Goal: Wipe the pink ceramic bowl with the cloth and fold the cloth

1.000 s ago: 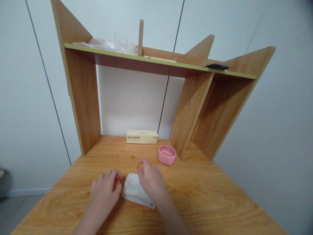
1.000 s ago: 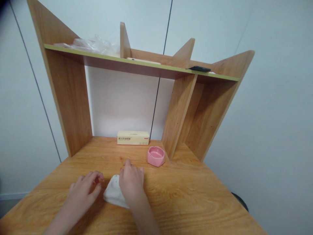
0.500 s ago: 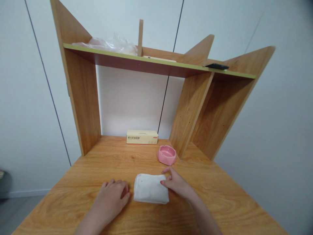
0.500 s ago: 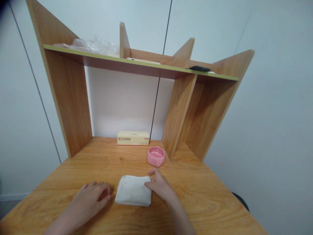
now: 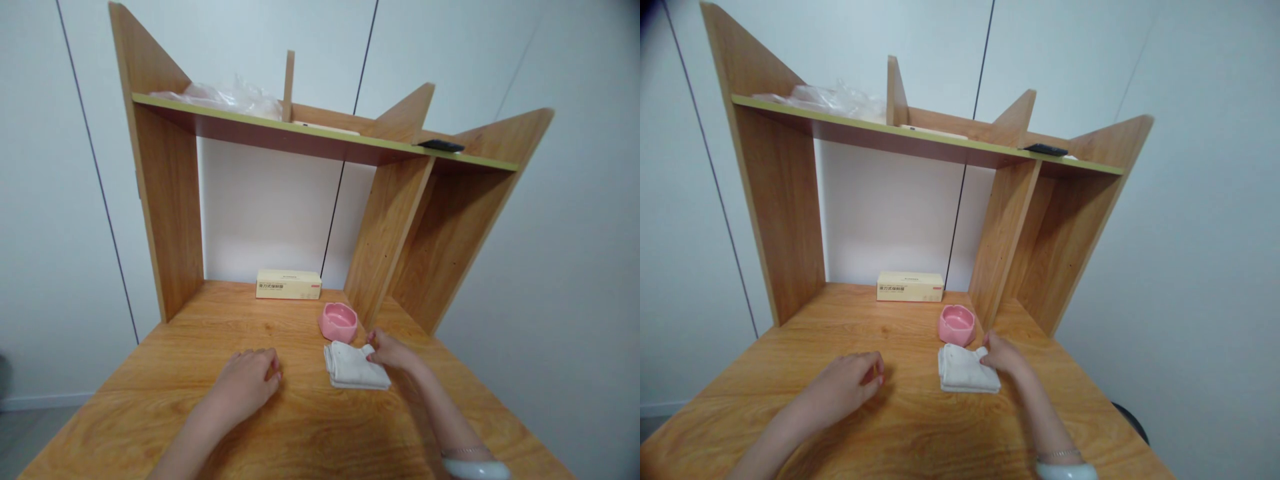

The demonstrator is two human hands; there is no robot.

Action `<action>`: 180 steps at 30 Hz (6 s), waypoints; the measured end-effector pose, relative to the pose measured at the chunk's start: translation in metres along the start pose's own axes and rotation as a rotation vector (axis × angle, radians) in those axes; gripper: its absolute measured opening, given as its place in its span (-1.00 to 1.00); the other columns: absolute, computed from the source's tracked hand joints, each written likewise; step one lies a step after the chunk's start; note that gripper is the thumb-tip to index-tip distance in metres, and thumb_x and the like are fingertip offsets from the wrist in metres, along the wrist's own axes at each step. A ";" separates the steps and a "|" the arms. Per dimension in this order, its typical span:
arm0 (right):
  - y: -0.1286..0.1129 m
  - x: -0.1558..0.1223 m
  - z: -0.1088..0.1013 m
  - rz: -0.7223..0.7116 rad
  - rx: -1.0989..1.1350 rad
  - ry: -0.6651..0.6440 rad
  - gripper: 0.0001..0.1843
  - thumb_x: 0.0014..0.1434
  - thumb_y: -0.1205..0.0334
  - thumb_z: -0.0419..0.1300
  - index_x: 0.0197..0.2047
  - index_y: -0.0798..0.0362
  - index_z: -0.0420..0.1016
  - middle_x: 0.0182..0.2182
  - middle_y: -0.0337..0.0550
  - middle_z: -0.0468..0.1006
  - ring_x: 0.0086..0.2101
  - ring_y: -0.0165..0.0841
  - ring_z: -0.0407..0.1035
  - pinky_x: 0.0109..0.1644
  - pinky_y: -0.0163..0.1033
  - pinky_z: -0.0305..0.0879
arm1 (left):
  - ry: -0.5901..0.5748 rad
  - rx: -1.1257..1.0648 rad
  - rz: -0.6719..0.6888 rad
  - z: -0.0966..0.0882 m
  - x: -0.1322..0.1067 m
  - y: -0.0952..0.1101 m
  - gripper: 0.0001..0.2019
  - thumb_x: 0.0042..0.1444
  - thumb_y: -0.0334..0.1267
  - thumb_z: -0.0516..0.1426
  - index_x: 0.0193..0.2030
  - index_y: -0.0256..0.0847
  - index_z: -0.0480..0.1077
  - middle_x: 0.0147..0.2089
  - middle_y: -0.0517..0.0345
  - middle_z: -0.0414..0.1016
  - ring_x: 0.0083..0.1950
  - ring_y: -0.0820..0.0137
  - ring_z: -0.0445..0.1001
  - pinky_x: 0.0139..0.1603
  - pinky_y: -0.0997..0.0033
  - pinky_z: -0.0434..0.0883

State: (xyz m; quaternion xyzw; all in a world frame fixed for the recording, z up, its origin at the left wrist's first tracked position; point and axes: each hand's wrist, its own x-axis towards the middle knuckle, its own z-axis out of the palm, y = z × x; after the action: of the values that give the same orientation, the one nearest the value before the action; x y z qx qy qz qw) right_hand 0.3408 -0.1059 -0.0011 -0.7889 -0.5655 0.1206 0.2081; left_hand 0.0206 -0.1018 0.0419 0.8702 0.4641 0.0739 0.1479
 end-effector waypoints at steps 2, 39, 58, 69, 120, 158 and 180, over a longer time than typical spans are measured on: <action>-0.010 0.002 0.001 -0.020 -0.039 0.056 -0.78 -0.17 0.47 0.10 -0.35 0.14 0.33 -0.48 -0.17 0.42 -0.42 -0.36 0.31 -0.36 -0.31 0.13 | 0.047 0.008 -0.002 -0.001 0.008 0.003 -0.83 0.05 -0.28 -0.07 -0.32 -0.19 0.32 -0.32 0.08 0.47 -0.31 0.33 0.42 -0.30 0.40 0.21; -0.118 -0.031 0.102 -0.546 0.095 -0.121 -0.48 0.09 0.43 -0.14 0.15 0.26 0.09 0.14 0.00 0.14 0.15 -0.36 -0.08 0.21 -0.20 -0.14 | 0.249 -0.074 -0.023 0.052 0.055 -0.041 -0.76 0.15 -0.29 -0.17 -0.37 -0.22 0.28 -0.31 0.06 0.45 -0.28 0.37 0.41 -0.31 0.47 0.24; -0.114 -0.033 0.105 -0.499 0.098 -0.222 -0.46 0.15 0.24 -0.13 0.16 0.34 0.07 0.16 0.08 0.08 0.16 -0.31 -0.09 0.22 -0.19 -0.17 | 0.191 -0.141 -0.107 0.062 0.061 -0.051 -0.78 0.19 -0.25 -0.17 -0.28 -0.19 0.26 -0.30 0.09 0.48 -0.28 0.37 0.43 -0.34 0.50 0.21; -0.117 -0.035 0.101 -0.486 0.087 -0.272 -0.38 0.17 0.07 -0.14 0.18 0.35 0.01 0.17 0.10 0.04 0.17 -0.28 -0.13 0.22 -0.19 -0.21 | 0.132 -0.058 -0.078 0.061 0.058 -0.048 -0.71 0.19 -0.14 -0.18 -0.30 -0.20 0.29 -0.30 0.06 0.48 -0.28 0.33 0.43 -0.34 0.45 0.20; -0.116 -0.039 0.100 -0.532 0.040 -0.264 -0.30 0.17 -0.07 -0.17 0.20 0.30 -0.03 0.19 0.10 -0.01 0.17 -0.23 -0.15 0.22 -0.14 -0.21 | 0.123 -0.046 -0.025 0.059 0.056 -0.048 -0.51 0.21 -0.06 -0.31 -0.28 -0.21 0.36 -0.26 0.00 0.50 -0.20 0.27 0.43 -0.24 0.40 0.25; -0.119 -0.040 0.098 -0.497 0.031 -0.309 -0.26 0.15 -0.08 -0.14 0.22 0.33 -0.08 0.20 0.12 -0.04 0.18 -0.23 -0.19 0.23 -0.17 -0.25 | 0.116 -0.033 -0.019 0.060 0.058 -0.050 -0.50 0.20 -0.03 -0.30 -0.31 -0.21 0.37 -0.28 -0.01 0.50 -0.21 0.25 0.44 -0.28 0.40 0.24; -0.118 -0.040 0.099 -0.500 0.035 -0.302 -0.26 0.15 -0.08 -0.14 0.21 0.32 -0.06 0.20 0.11 -0.05 0.18 -0.22 -0.19 0.23 -0.15 -0.24 | 0.111 -0.037 -0.014 0.059 0.057 -0.049 -0.48 0.20 -0.01 -0.32 -0.28 -0.21 0.38 -0.26 -0.02 0.50 -0.20 0.25 0.43 -0.26 0.39 0.25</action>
State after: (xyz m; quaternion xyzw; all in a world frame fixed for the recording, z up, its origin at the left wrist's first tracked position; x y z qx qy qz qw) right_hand 0.1862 -0.0923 -0.0360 -0.5943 -0.7649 0.1913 0.1586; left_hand 0.0297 -0.0401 -0.0308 0.8586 0.4763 0.1297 0.1383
